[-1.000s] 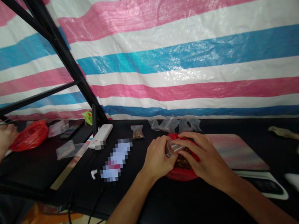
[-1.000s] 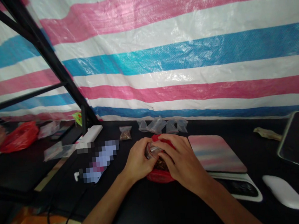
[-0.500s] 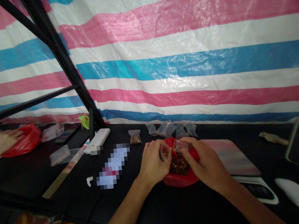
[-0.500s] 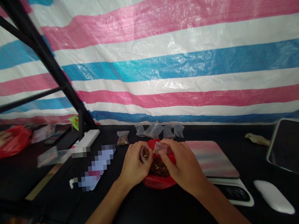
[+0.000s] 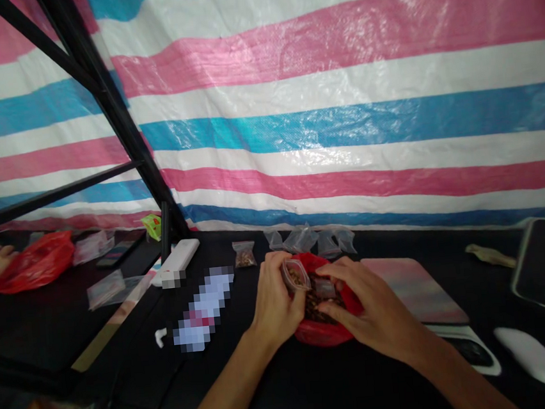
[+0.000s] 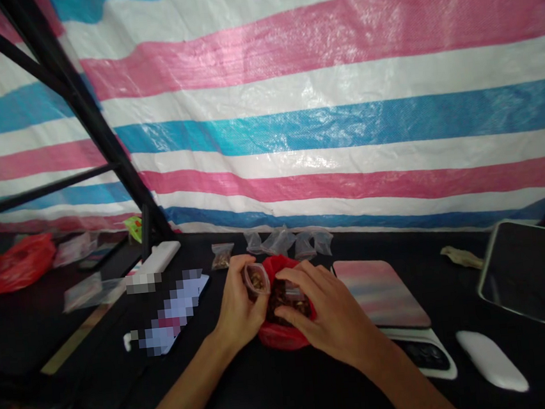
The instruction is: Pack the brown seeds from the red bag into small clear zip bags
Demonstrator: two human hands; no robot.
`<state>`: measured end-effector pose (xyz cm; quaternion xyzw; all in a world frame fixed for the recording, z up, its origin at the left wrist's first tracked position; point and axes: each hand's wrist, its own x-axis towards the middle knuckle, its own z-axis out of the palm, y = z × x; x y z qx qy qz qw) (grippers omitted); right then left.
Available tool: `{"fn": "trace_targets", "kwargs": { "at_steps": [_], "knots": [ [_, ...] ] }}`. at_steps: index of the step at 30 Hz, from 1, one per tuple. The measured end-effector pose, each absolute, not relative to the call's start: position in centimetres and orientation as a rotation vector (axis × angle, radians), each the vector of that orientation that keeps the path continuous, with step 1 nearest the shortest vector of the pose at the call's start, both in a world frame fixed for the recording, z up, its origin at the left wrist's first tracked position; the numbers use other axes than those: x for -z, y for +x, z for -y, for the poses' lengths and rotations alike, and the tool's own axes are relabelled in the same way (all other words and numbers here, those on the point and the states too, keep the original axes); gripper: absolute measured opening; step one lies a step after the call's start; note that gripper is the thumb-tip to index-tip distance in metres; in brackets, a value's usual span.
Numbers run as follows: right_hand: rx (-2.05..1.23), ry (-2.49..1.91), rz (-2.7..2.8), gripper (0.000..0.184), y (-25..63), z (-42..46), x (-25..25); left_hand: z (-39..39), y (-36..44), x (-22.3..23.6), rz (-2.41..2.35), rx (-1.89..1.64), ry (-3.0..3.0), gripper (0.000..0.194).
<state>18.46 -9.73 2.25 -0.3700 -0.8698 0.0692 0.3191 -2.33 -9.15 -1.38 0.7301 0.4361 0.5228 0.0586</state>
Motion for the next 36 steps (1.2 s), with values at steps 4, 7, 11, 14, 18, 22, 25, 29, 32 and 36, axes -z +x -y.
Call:
{"fn": "trace_targets", "kwargs": {
  "at_steps": [4,7,11,14,18,22,25,29,32,36],
  "knots": [
    [-0.098,-0.845,2.330,0.008,17.7,10.3,-2.1,9.5,-1.6,1.7,-1.178,-1.571,2.259,0.058],
    [-0.138,-0.885,2.211,0.009,17.8,10.2,-2.2,10.0,-1.0,1.3,-1.235,-1.533,2.186,0.067],
    [-0.173,-0.958,1.961,0.012,19.3,9.6,-3.7,10.3,-1.3,0.5,-1.172,-1.344,2.233,0.078],
    [-0.186,-1.053,1.822,0.010,21.9,8.9,-4.9,10.2,-2.1,0.4,-1.067,-1.437,2.218,0.065],
    [-0.319,-1.294,1.709,0.013,26.7,7.2,-5.2,9.5,-2.8,0.6,-1.153,-1.564,2.137,0.046],
    [-0.399,-1.450,1.950,0.018,29.5,5.5,-3.8,8.8,-2.8,0.7,-1.258,-1.576,2.034,0.035],
    [-0.403,-1.477,2.071,0.024,29.5,4.7,-2.8,8.7,-2.7,0.6,-1.280,-1.518,2.049,0.031],
    [-0.221,-1.463,2.097,0.040,29.2,4.8,-2.8,8.9,-2.6,0.5,-1.331,-1.453,2.087,0.024],
    [-0.186,-1.497,2.120,0.043,30.2,5.3,-3.1,8.8,-2.8,0.4,-1.394,-1.442,2.057,0.022],
    [-0.268,-1.539,2.192,0.067,32.2,5.8,-2.2,8.6,-3.1,0.5,-1.455,-1.466,2.014,0.023]
  ]
}}
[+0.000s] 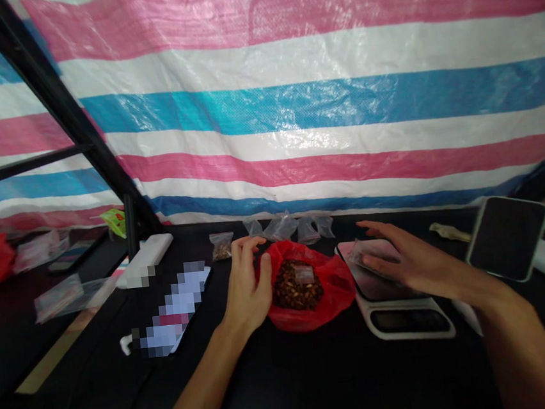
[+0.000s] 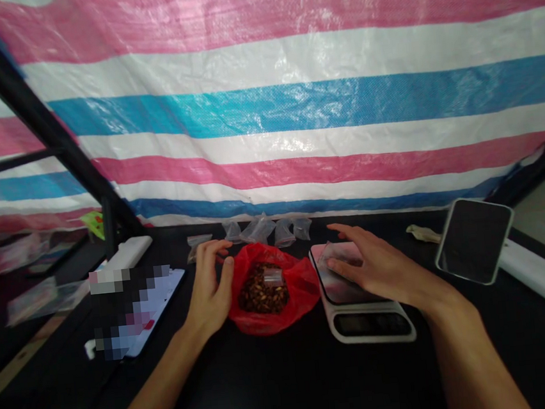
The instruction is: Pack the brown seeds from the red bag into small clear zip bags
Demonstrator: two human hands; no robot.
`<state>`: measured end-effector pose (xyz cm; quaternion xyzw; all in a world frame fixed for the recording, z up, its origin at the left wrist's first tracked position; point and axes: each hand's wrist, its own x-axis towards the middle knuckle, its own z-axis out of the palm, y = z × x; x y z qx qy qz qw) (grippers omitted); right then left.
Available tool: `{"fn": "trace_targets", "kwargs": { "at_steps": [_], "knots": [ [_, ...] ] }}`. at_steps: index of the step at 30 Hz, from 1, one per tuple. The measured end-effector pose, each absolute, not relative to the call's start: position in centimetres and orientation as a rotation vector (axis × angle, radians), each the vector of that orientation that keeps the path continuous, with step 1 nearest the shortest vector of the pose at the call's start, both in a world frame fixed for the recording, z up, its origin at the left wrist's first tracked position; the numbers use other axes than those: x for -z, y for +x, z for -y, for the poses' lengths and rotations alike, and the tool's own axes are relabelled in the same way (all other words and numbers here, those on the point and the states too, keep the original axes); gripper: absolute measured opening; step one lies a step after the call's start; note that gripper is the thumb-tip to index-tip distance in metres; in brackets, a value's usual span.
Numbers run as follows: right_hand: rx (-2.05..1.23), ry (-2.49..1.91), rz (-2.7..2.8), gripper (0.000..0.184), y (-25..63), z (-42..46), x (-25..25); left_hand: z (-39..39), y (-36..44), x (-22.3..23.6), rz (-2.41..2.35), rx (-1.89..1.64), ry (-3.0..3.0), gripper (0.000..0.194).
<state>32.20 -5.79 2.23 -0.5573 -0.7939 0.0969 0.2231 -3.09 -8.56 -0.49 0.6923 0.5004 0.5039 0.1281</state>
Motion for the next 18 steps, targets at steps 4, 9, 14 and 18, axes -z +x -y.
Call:
{"fn": "trace_targets", "kwargs": {
  "at_steps": [4,9,14,18],
  "knots": [
    [-0.267,-1.597,2.254,0.084,33.3,6.0,-1.2,8.4,-3.1,0.6,-1.477,-1.468,2.006,0.022],
    [-0.307,-1.666,2.282,0.084,33.2,6.1,-1.1,8.3,-2.8,0.8,-1.492,-1.440,1.983,0.022],
    [-0.215,-1.688,2.236,0.085,32.7,6.2,-0.3,8.4,-2.7,0.8,-1.494,-1.430,1.981,0.022],
    [-0.173,-1.678,2.240,0.079,32.5,6.1,0.1,8.2,-2.9,0.9,-1.527,-1.459,1.984,0.021]
  ]
}}
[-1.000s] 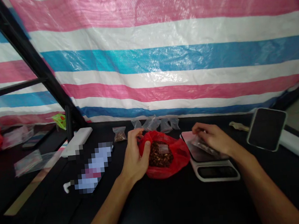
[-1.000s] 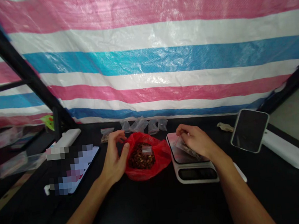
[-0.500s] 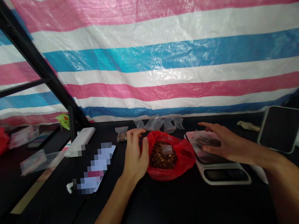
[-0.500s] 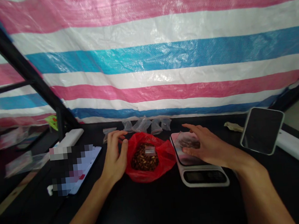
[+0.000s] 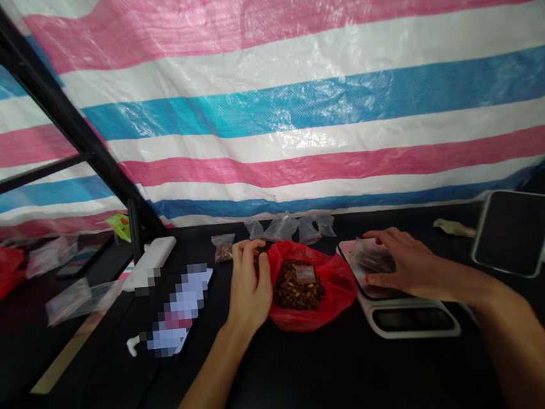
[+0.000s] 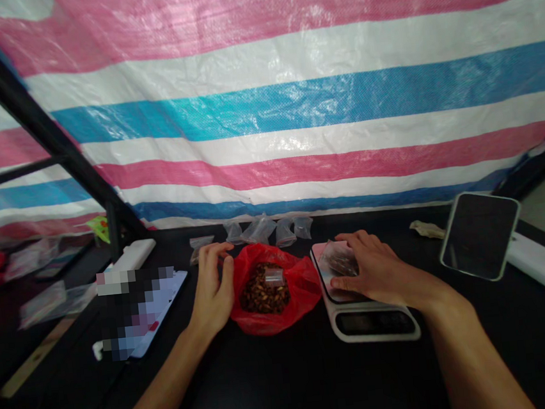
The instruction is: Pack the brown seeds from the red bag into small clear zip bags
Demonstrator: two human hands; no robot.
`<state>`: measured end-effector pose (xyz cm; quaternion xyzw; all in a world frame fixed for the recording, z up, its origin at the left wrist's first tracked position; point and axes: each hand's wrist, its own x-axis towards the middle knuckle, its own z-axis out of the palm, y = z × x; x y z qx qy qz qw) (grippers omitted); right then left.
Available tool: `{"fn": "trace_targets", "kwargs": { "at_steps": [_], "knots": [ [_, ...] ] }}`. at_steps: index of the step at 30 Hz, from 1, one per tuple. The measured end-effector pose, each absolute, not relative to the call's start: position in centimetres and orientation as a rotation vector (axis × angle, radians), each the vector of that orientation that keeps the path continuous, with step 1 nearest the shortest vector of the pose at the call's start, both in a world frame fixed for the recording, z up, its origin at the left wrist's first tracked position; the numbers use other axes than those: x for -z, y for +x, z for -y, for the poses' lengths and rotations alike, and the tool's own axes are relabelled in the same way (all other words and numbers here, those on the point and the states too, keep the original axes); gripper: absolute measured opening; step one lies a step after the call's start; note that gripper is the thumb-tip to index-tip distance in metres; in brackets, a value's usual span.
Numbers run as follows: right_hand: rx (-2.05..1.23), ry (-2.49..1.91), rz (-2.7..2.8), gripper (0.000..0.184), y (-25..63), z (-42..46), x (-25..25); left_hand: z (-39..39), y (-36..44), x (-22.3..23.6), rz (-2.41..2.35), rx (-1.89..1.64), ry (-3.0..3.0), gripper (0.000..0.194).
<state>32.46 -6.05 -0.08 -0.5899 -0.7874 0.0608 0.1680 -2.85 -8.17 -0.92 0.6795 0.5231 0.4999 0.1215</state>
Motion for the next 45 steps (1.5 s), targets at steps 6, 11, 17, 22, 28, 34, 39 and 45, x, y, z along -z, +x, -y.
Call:
{"fn": "trace_targets", "kwargs": {
  "at_steps": [6,11,17,22,28,34,39,45],
  "knots": [
    [-0.327,-1.675,2.203,0.051,32.6,5.2,0.1,7.7,-3.3,1.1,-1.642,-1.533,1.928,0.019],
    [-0.489,-1.460,2.050,0.038,30.1,5.2,-1.7,7.7,-3.3,1.2,-1.639,-1.558,1.898,0.019],
    [-0.222,-1.134,2.249,0.038,23.6,7.4,-3.4,7.3,-3.5,1.7,-1.725,-1.516,1.856,0.016],
    [-0.184,-1.069,2.402,0.060,20.8,8.5,-1.8,7.0,-3.5,1.9,-1.717,-1.532,1.810,0.016],
    [-0.239,-1.091,2.416,0.065,20.6,8.3,-1.1,7.0,-3.3,1.9,-1.684,-1.520,1.800,0.016],
    [-0.250,-1.088,2.436,0.070,20.7,8.2,-1.2,7.0,-3.5,1.8,-1.689,-1.522,1.796,0.016],
    [-0.307,-1.122,2.382,0.067,20.4,8.2,-1.0,7.0,-3.4,2.0,-1.684,-1.492,1.798,0.016],
    [-0.287,-1.182,2.314,0.060,21.0,8.4,-2.3,7.0,-3.4,2.0,-1.666,-1.496,1.807,0.015]
  ]
}}
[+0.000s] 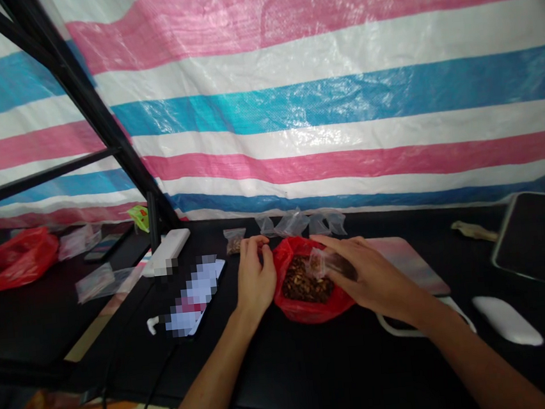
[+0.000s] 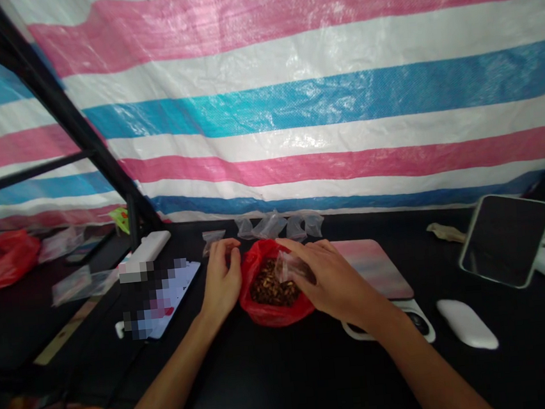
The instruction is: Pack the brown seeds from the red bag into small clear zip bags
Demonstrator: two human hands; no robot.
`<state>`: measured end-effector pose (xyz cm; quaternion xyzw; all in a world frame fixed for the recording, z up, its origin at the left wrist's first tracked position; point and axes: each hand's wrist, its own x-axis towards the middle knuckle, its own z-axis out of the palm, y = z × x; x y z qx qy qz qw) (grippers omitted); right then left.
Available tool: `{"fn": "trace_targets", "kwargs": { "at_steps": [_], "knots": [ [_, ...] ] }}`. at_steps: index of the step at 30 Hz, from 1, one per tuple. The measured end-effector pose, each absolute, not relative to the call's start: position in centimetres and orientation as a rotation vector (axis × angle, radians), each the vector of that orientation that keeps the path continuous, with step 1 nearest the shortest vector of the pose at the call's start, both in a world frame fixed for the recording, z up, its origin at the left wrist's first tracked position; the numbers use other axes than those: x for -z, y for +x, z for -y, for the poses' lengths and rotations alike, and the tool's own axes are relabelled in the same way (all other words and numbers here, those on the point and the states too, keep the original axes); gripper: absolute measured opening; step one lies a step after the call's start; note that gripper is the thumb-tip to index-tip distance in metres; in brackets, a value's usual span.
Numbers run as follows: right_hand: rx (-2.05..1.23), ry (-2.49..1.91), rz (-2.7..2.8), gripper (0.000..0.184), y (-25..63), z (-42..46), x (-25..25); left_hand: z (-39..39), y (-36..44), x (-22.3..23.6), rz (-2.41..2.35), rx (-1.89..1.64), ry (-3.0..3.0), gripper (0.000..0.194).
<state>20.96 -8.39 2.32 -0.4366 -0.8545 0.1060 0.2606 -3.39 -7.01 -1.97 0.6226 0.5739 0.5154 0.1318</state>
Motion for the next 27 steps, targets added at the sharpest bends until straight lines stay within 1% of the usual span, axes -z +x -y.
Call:
{"fn": "trace_targets", "kwargs": {
  "at_steps": [3,6,9,12,15,19,23,27],
  "knots": [
    [-0.246,-1.246,2.256,0.061,22.7,8.1,-3.5,7.0,-3.4,1.9,-1.670,-1.494,1.803,0.015],
    [-0.088,-1.334,2.233,0.059,25.3,7.4,-4.0,7.0,-3.4,1.8,-1.676,-1.492,1.804,0.015],
    [0.021,-1.538,2.293,0.064,27.6,6.5,-3.5,6.9,-3.5,1.9,-1.670,-1.498,1.812,0.015],
    [-0.035,-1.582,2.344,0.067,28.9,6.0,-2.8,6.8,-3.5,2.0,-1.681,-1.490,1.808,0.015],
    [-0.123,-1.533,2.178,0.069,29.6,5.9,-2.9,6.8,-3.6,2.2,-1.679,-1.475,1.809,0.015],
    [-0.119,-1.382,1.953,0.064,30.2,6.0,-4.1,6.8,-3.5,2.3,-1.662,-1.441,1.822,0.015],
    [-0.170,-1.340,1.976,0.056,30.5,6.2,-4.7,6.8,-3.5,2.3,-1.655,-1.428,1.823,0.016],
    [-0.255,-1.340,2.037,0.049,30.5,6.2,-4.2,6.8,-3.5,2.2,-1.662,-1.444,1.825,0.016]
  ]
}}
